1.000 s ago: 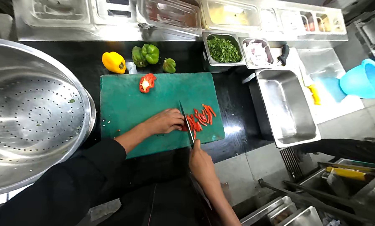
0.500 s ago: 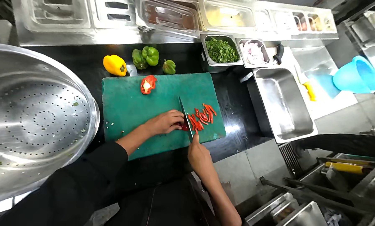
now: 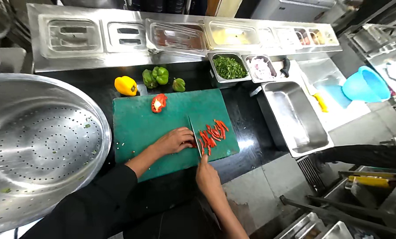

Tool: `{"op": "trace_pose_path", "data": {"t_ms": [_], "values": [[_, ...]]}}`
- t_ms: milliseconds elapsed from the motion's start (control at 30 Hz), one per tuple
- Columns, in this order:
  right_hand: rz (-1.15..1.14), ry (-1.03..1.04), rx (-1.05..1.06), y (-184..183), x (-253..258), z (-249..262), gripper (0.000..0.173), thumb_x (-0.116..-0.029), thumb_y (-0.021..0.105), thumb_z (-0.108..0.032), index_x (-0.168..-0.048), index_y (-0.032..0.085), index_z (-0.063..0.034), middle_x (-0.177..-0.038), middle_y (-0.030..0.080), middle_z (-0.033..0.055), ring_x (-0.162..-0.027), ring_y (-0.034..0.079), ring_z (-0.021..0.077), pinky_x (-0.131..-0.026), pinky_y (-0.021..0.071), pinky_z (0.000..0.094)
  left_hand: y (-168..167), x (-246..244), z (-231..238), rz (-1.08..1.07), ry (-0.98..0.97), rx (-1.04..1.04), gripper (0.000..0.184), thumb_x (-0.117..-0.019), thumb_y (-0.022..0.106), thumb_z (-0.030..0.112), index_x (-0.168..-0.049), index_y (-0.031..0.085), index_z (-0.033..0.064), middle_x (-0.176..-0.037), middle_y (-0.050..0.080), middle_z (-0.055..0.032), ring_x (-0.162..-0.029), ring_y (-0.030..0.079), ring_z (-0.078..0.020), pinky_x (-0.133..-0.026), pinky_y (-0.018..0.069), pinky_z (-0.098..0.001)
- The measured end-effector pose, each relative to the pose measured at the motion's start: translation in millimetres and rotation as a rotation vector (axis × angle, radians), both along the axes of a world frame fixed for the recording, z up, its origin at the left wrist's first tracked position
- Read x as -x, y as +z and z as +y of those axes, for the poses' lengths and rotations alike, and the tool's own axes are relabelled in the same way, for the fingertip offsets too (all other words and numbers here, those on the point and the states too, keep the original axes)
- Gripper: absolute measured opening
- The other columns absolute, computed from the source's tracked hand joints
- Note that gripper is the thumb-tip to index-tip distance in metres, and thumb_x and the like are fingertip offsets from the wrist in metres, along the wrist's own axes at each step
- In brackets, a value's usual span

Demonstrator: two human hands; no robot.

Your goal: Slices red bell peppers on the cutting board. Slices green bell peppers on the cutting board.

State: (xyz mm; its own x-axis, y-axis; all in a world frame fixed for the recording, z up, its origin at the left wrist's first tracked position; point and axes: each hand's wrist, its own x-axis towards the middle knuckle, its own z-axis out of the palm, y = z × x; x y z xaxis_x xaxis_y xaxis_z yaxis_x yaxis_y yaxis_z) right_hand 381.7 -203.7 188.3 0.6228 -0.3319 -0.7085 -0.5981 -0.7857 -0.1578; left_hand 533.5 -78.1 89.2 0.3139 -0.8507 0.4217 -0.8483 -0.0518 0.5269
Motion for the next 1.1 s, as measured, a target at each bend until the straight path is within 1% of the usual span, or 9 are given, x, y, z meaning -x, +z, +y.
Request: {"op": "trace_pose_path", "data": {"t_ms": [200,367,433,500,567,667,800,933,1100], "values": [[-0.012,0.024,-0.023,17.3,4.0,0.8,0.04,-0.1107,0.038,-0.022,-0.148,0.037,-0.0074,-0.111,0.069,0.02,-0.106,0.07,0.0372,-0.089,0.0557,0.0524,0.5,-3.7,4.7,0.091,-0.038,0.019,0.015,-0.094,0.071,0.016,-0.1,0.075,0.0026,-0.112,0.072,-0.012,-0.115,0.065,-0.026,-0.107,0.0491,-0.0382],[-0.021,0.013,0.02,-2.8,-6.3,7.4,0.039,-0.1105,0.04,-0.02,-0.146,0.037,-0.0056,-0.11,0.069,0.0213,-0.105,0.07,0.0381,-0.089,0.0559,0.0524,0.4,-4.6,7.7,0.124,-0.055,0.022,0.016,-0.0928,0.072,0.014,-0.102,0.076,0.002,-0.113,0.072,-0.0137,-0.116,0.065,-0.0286,-0.109,0.0468,-0.04],[-0.034,0.026,0.014,3.1,-7.1,4.8,0.038,-0.1108,0.04,-0.022,-0.145,0.037,-0.0063,-0.106,0.069,0.0212,-0.103,0.07,0.0386,-0.087,0.0561,0.0533,3.6,-5.0,9.9,0.164,-0.071,0.007,0.015,-0.092,0.073,0.013,-0.102,0.075,0.0013,-0.113,0.071,-0.0143,-0.118,0.064,-0.0291,-0.11,0.046,-0.0402],[-0.012,0.042,-0.001,14.0,-3.5,6.1,0.039,-0.111,0.039,-0.022,-0.147,0.037,-0.0063,-0.11,0.069,0.0209,-0.106,0.07,0.0379,-0.089,0.0551,0.0531,4.8,-9.5,11.5,0.188,-0.084,0.017,0.015,-0.0907,0.075,0.012,-0.1,0.075,-0.0002,-0.112,0.071,-0.0157,-0.117,0.064,-0.0297,-0.109,0.0463,-0.0402],[0.007,0.044,-0.005,11.3,0.7,9.4,0.038,-0.1112,0.037,-0.022,-0.146,0.038,-0.0056,-0.114,0.068,0.0209,-0.108,0.069,0.037,-0.091,0.0549,0.0519,1.9,-9.4,11.5,0.186,-0.095,0.028,0.014,-0.0908,0.074,0.012,-0.099,0.075,0.0007,-0.111,0.071,-0.0147,-0.116,0.064,-0.0288,-0.109,0.0464,-0.0396],[-0.013,0.019,0.025,-4.2,-8.5,13.4,0.037,-0.1108,0.038,-0.02,-0.145,0.037,-0.0059,-0.11,0.068,0.0212,-0.106,0.07,0.0374,-0.089,0.0558,0.0514,-0.3,-7.6,11.9,0.146,-0.079,0.054,0.013,-0.0913,0.073,0.012,-0.099,0.076,0.0013,-0.109,0.072,-0.0134,-0.116,0.065,-0.0285,-0.11,0.0457,-0.0393],[0.0,0.028,0.036,0.1,-16.3,11.9,0.039,-0.1113,0.038,-0.021,-0.148,0.036,-0.0079,-0.111,0.068,0.0208,-0.108,0.069,0.0376,-0.09,0.0549,0.0518,-6.0,1.0,15.3,-0.002,0.058,0.087,0.018,-0.0946,0.07,0.021,-0.098,0.078,0.0056,-0.105,0.075,-0.0083,-0.109,0.068,-0.0252,-0.104,0.0503,-0.0377],[-0.017,0.04,0.042,4.2,-8.0,11.5,0.035,-0.1112,0.037,-0.021,-0.144,0.039,-0.0077,-0.108,0.069,0.0201,-0.106,0.07,0.0375,-0.089,0.0553,0.0515,-3.2,-0.6,17.2,0.047,0.023,0.034,0.017,-0.0956,0.068,0.019,-0.102,0.077,0.0056,-0.108,0.074,-0.0089,-0.111,0.067,-0.0246,-0.104,0.0501,-0.0379],[0.027,0.069,0.054,15.9,2.7,17.8,0.036,-0.1112,0.036,-0.021,-0.145,0.04,-0.0075,-0.112,0.069,0.0187,-0.107,0.07,0.036,-0.088,0.0558,0.0506,0.7,-7.1,18.8,0.096,-0.04,0.01,0.016,-0.0944,0.069,0.016,-0.102,0.076,0.0048,-0.107,0.073,-0.0099,-0.111,0.066,-0.0247,-0.105,0.0491,-0.0377]]}}
